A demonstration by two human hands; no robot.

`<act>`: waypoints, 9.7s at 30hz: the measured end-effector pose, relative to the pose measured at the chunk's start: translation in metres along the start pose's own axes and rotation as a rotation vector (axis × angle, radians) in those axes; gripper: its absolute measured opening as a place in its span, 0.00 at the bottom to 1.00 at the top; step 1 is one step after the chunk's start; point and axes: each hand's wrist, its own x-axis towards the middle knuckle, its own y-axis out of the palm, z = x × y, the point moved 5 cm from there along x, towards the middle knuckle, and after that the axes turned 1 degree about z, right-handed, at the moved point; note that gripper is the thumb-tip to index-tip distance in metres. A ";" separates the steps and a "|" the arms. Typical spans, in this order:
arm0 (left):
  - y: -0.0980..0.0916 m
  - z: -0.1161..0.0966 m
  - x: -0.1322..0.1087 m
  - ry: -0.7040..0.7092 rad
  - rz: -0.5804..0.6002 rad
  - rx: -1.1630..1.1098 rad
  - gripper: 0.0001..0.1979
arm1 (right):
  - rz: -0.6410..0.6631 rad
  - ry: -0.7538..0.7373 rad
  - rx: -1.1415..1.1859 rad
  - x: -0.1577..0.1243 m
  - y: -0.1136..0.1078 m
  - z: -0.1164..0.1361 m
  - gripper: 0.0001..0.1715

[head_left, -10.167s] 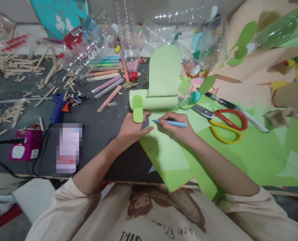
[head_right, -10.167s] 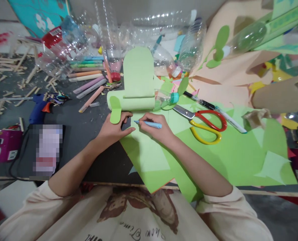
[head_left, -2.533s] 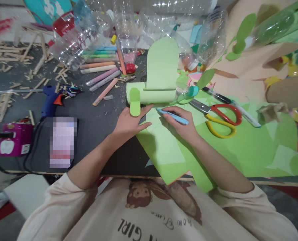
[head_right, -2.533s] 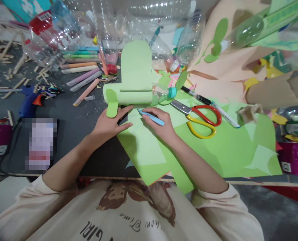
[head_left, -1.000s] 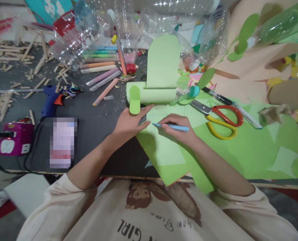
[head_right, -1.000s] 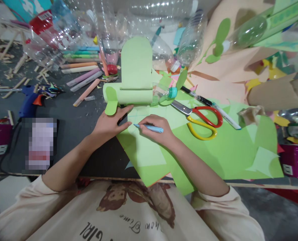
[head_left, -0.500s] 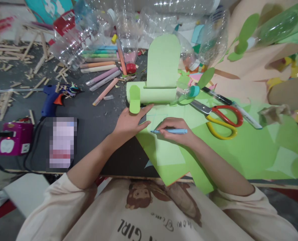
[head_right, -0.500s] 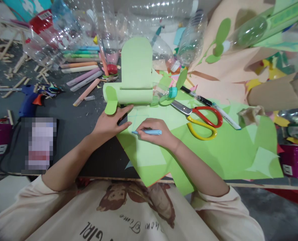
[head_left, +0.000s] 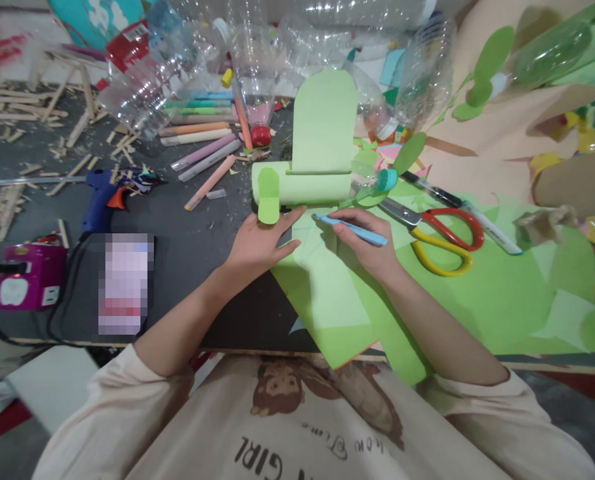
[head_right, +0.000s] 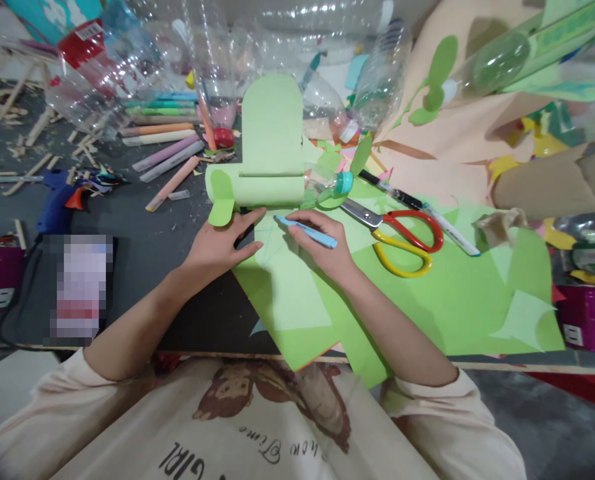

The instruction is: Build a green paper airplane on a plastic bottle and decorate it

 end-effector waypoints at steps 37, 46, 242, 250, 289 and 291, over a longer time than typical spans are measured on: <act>-0.002 0.000 -0.001 -0.019 0.012 0.010 0.29 | 0.122 0.147 -0.049 0.004 0.001 0.005 0.07; -0.002 -0.001 -0.001 -0.011 0.005 0.031 0.30 | 0.213 0.166 -0.014 0.002 0.003 0.005 0.08; -0.004 -0.001 0.000 -0.024 0.001 -0.014 0.30 | 0.198 0.019 -0.081 0.014 0.005 -0.005 0.10; -0.003 0.000 0.000 -0.030 0.005 -0.014 0.30 | 0.217 0.028 -0.084 0.013 0.007 -0.004 0.07; -0.004 -0.001 0.000 -0.025 0.007 -0.020 0.31 | 0.138 0.034 -0.050 0.016 0.003 -0.001 0.07; -0.005 -0.001 0.000 -0.038 0.024 -0.013 0.31 | 0.139 0.031 -0.063 0.015 0.003 -0.001 0.08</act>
